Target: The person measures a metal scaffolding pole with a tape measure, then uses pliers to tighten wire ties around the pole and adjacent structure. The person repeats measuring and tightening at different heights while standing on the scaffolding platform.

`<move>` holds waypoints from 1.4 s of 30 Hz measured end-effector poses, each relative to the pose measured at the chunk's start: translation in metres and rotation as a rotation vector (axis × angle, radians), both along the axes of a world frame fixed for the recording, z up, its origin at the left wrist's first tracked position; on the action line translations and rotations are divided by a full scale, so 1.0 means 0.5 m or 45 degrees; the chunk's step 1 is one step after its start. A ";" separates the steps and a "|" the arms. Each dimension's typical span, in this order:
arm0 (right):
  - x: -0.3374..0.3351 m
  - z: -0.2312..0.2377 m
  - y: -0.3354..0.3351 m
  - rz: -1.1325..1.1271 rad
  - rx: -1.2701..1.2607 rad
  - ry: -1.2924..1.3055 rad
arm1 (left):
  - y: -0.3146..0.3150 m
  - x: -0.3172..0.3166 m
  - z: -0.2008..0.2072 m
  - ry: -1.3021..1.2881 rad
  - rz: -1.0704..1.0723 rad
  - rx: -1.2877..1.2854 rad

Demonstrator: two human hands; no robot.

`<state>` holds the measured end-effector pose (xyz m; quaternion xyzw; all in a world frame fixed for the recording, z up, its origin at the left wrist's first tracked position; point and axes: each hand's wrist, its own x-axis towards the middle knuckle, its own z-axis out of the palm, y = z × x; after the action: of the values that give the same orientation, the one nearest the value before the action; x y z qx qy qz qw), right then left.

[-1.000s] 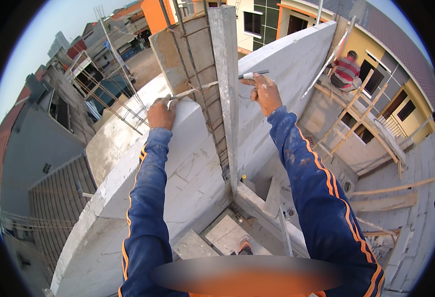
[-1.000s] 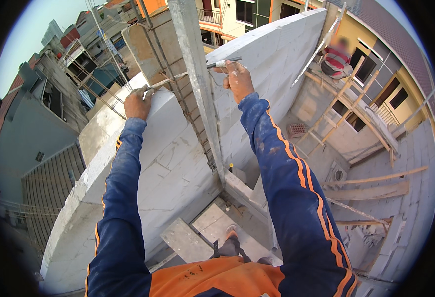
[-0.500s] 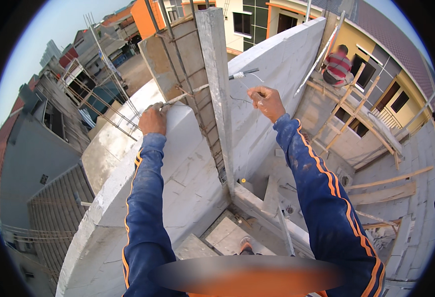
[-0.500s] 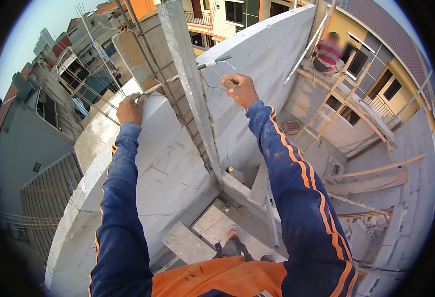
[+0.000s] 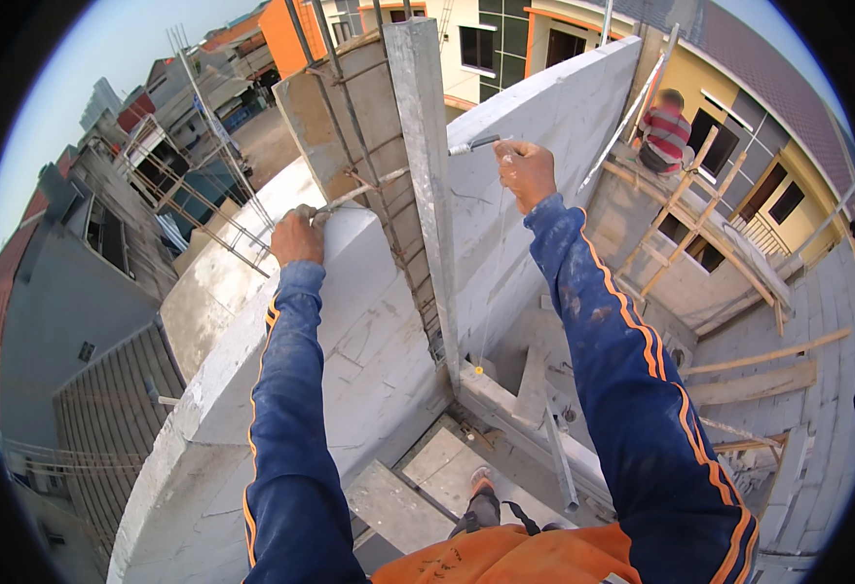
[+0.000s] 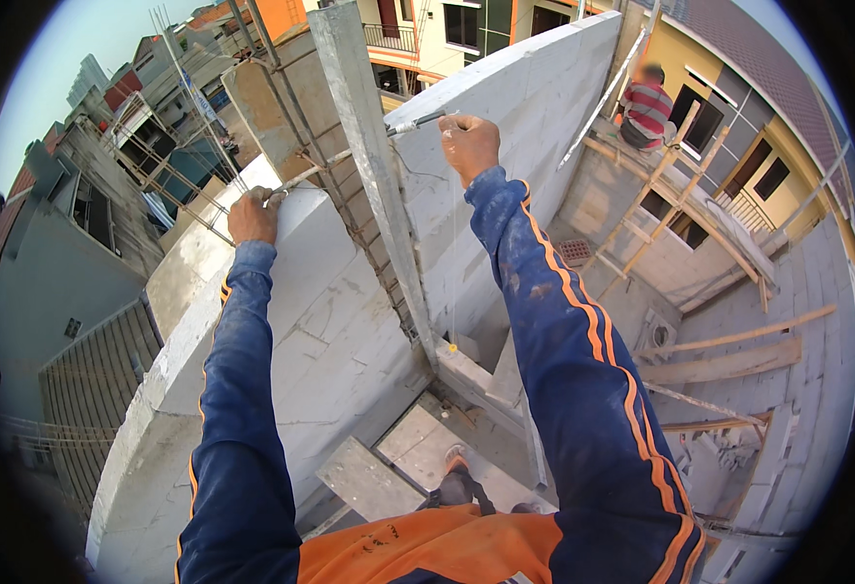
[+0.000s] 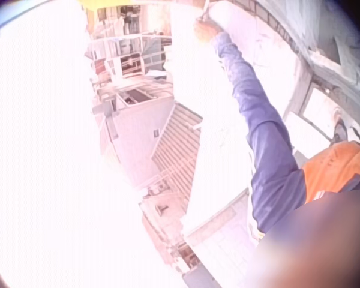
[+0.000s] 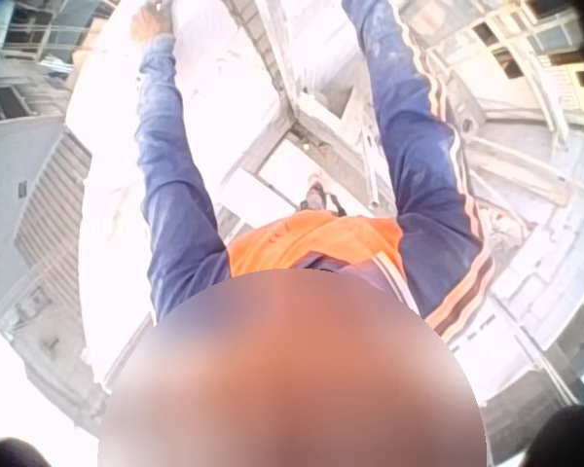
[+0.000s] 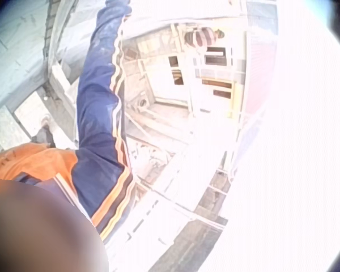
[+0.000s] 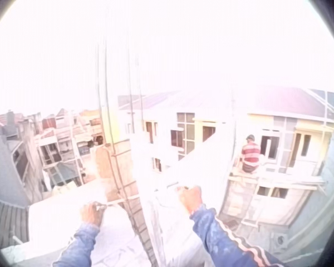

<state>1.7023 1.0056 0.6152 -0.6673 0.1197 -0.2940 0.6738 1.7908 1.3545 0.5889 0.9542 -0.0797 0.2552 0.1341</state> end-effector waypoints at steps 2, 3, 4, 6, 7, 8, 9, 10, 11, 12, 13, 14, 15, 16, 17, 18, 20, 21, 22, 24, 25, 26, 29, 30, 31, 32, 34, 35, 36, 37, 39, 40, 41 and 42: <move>-0.008 0.004 0.007 0.051 0.060 -0.009 | 0.001 0.003 -0.002 -0.027 -0.020 -0.030; -0.015 0.003 0.014 0.099 0.073 -0.025 | 0.003 0.004 -0.003 -0.048 -0.042 -0.054; -0.023 0.001 0.022 0.146 0.086 -0.041 | 0.004 0.005 -0.004 -0.069 -0.057 -0.069; -0.037 -0.010 0.043 0.129 0.001 -0.054 | 0.004 0.008 -0.006 -0.041 -0.072 -0.091; -0.044 -0.017 0.052 0.118 -0.039 -0.060 | 0.005 0.010 -0.007 -0.057 -0.082 -0.087; -0.047 -0.027 0.062 0.059 -0.170 -0.128 | 0.005 0.012 -0.008 -0.031 -0.077 -0.094; -0.049 -0.037 0.073 -0.002 -0.301 -0.197 | 0.005 0.014 -0.008 -0.036 -0.076 -0.094; -0.050 -0.047 0.080 -0.063 -0.432 -0.265 | 0.006 0.016 -0.008 -0.036 -0.069 -0.087; -0.050 -0.054 0.084 -0.035 -0.374 -0.244 | 0.006 0.017 -0.008 -0.023 -0.077 -0.126; -0.048 -0.060 0.086 -0.007 -0.316 -0.223 | 0.006 0.017 -0.007 -0.004 -0.078 -0.160; -0.046 -0.064 0.087 0.005 -0.240 -0.162 | 0.006 0.018 -0.006 0.014 -0.079 -0.194; -0.041 -0.067 0.089 -0.013 -0.305 -0.236 | 0.007 0.017 -0.005 0.009 -0.098 -0.225; -0.037 -0.068 0.090 -0.049 -0.351 -0.267 | 0.007 0.016 -0.003 0.007 -0.117 -0.255; -0.034 -0.068 0.092 -0.093 -0.407 -0.318 | 0.007 0.014 -0.002 0.006 -0.130 -0.282; -0.032 -0.067 0.095 -0.111 -0.398 -0.288 | 0.007 0.011 -0.001 0.026 -0.147 -0.294; -0.031 -0.065 0.098 -0.137 -0.399 -0.281 | 0.009 0.008 0.000 0.043 -0.158 -0.303; -0.033 -0.059 0.103 -0.187 -0.429 -0.268 | 0.010 0.005 0.003 0.045 -0.185 -0.352; -0.034 -0.055 0.104 -0.212 -0.457 -0.260 | 0.011 0.003 0.004 0.031 -0.202 -0.390; -0.036 -0.050 0.106 -0.241 -0.490 -0.245 | 0.012 0.002 0.005 0.014 -0.217 -0.427; -0.040 -0.038 0.104 -0.202 -0.416 -0.219 | 0.013 0.002 0.008 0.044 -0.211 -0.453; -0.041 -0.033 0.103 -0.197 -0.392 -0.211 | 0.014 0.003 0.009 0.047 -0.205 -0.459; -0.041 -0.028 0.104 -0.122 -0.252 -0.208 | 0.014 0.003 0.010 0.047 -0.202 -0.466; -0.039 -0.020 0.105 -0.005 0.009 -0.221 | 0.012 0.005 0.009 0.031 -0.191 -0.464; -0.039 -0.021 0.106 -0.009 0.013 -0.224 | 0.012 0.005 0.008 0.034 -0.183 -0.457; -0.039 -0.022 0.107 -0.003 -0.019 -0.278 | 0.013 0.006 0.007 0.011 -0.181 -0.438; -0.039 -0.024 0.109 -0.045 -0.066 -0.262 | 0.015 0.007 0.006 0.038 -0.171 -0.442; -0.040 -0.030 0.113 -0.130 -0.233 -0.292 | 0.016 0.011 0.006 0.023 -0.165 -0.416; -0.039 -0.031 0.115 -0.116 -0.234 -0.320 | 0.016 0.013 0.006 0.042 -0.169 -0.438; -0.038 -0.032 0.118 -0.117 -0.232 -0.307 | 0.016 0.015 0.006 0.047 -0.173 -0.447; -0.039 -0.034 0.123 -0.146 -0.210 -0.277 | 0.017 0.016 0.006 0.057 -0.172 -0.443; -0.040 -0.038 0.135 -0.025 -0.077 -0.315 | 0.016 0.018 0.008 0.079 -0.160 -0.507; -0.043 -0.042 0.142 0.041 -0.015 -0.347 | 0.016 0.016 0.007 0.087 -0.148 -0.520; -0.046 -0.044 0.141 0.028 -0.030 -0.293 | 0.017 0.015 0.008 0.090 -0.144 -0.523; -0.049 -0.045 0.140 0.034 -0.063 -0.269 | 0.016 0.015 0.010 0.080 -0.140 -0.515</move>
<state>1.6779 1.0755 0.5928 -0.6505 0.0317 -0.3565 0.6699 1.7984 1.3624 0.5938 0.9097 -0.0745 0.2282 0.3389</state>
